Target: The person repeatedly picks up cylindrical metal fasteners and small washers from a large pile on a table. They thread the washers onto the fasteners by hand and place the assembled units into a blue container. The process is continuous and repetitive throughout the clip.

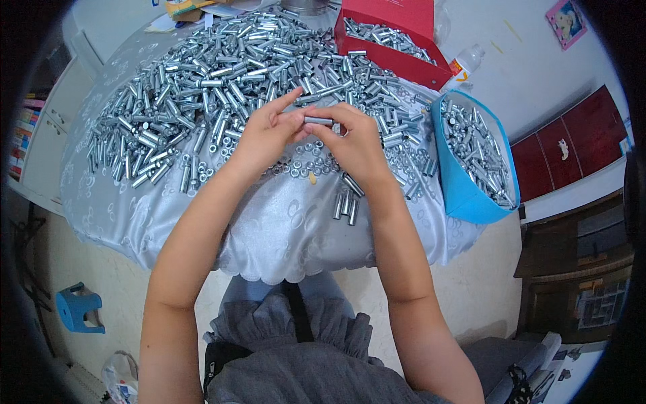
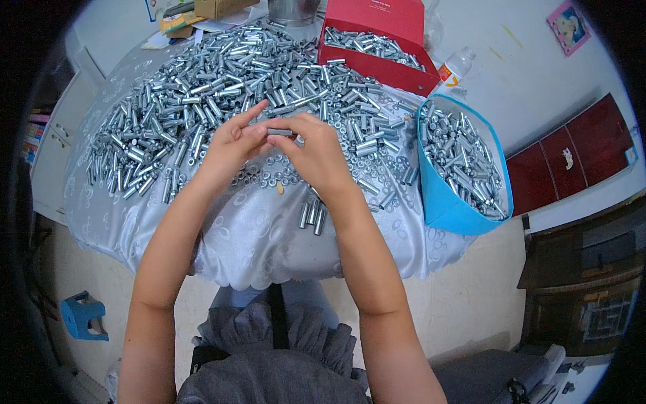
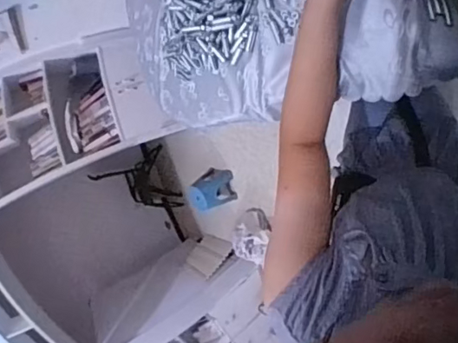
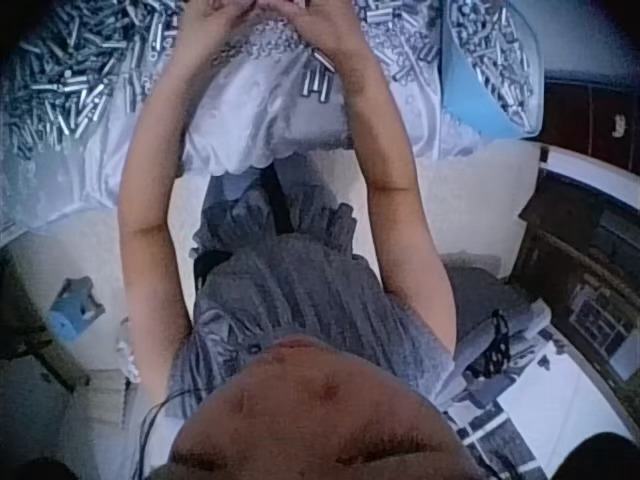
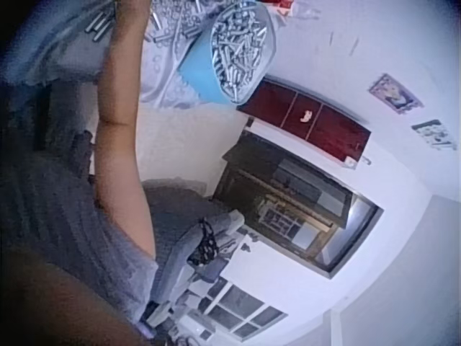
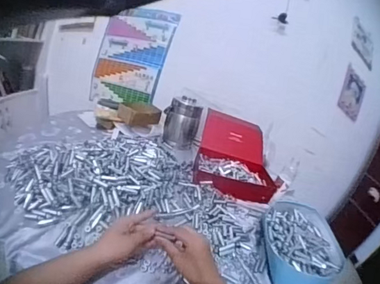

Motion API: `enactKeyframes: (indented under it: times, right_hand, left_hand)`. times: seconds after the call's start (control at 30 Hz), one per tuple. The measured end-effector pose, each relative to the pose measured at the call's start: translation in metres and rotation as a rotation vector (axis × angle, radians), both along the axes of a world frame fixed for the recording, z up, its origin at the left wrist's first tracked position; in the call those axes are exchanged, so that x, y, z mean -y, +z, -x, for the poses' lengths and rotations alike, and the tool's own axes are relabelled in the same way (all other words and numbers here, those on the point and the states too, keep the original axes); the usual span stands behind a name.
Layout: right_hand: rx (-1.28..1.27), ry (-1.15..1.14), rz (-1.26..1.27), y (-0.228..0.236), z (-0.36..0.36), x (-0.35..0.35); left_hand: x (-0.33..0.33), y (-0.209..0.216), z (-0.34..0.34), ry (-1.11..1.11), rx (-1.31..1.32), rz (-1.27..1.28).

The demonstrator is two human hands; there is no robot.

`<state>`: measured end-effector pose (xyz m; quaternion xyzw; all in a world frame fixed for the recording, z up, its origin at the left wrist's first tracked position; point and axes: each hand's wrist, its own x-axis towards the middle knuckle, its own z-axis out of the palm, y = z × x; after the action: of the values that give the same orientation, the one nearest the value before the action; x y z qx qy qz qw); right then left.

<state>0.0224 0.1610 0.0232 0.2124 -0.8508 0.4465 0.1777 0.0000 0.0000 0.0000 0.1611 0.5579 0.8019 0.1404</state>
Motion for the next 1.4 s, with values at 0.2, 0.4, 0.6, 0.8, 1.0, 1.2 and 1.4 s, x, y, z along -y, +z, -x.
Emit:
enactKeyframes:
  times: [0.2, 0.4, 0.6, 0.8, 1.0, 1.2, 1.4]
  right_hand:
    - [-0.017, 0.003, 0.02, -0.003, -0.001, 0.004]
    - [0.081, 0.068, 0.233, -0.006, 0.001, 0.009]
    - [0.317, 0.142, 0.598, -0.007, 0.007, 0.005]
    - [0.269, 0.126, 0.499, -0.01, 0.007, 0.007]
    - [0.29, 0.155, 0.523, -0.006, 0.003, 0.01]
    - [0.314, 0.212, 0.648, 0.005, -0.002, 0.009]
    - [0.29, 0.049, 0.385, 0.003, 0.002, 0.001]
  left_hand:
    - [0.004, 0.014, -0.009, 0.016, 0.091, 0.038]
    - [0.012, 0.015, -0.003, 0.057, 0.001, 0.105]
    - [0.017, 0.02, -0.004, 0.113, -0.007, 0.122]
    - [0.013, 0.017, -0.004, 0.12, -0.09, 0.294]
    - [0.009, 0.019, -0.01, 0.073, -0.089, 0.39]
    - [0.006, 0.023, -0.013, 0.179, -0.128, 0.291]
    - [0.01, 0.021, -0.013, 0.3, -0.059, 0.222]
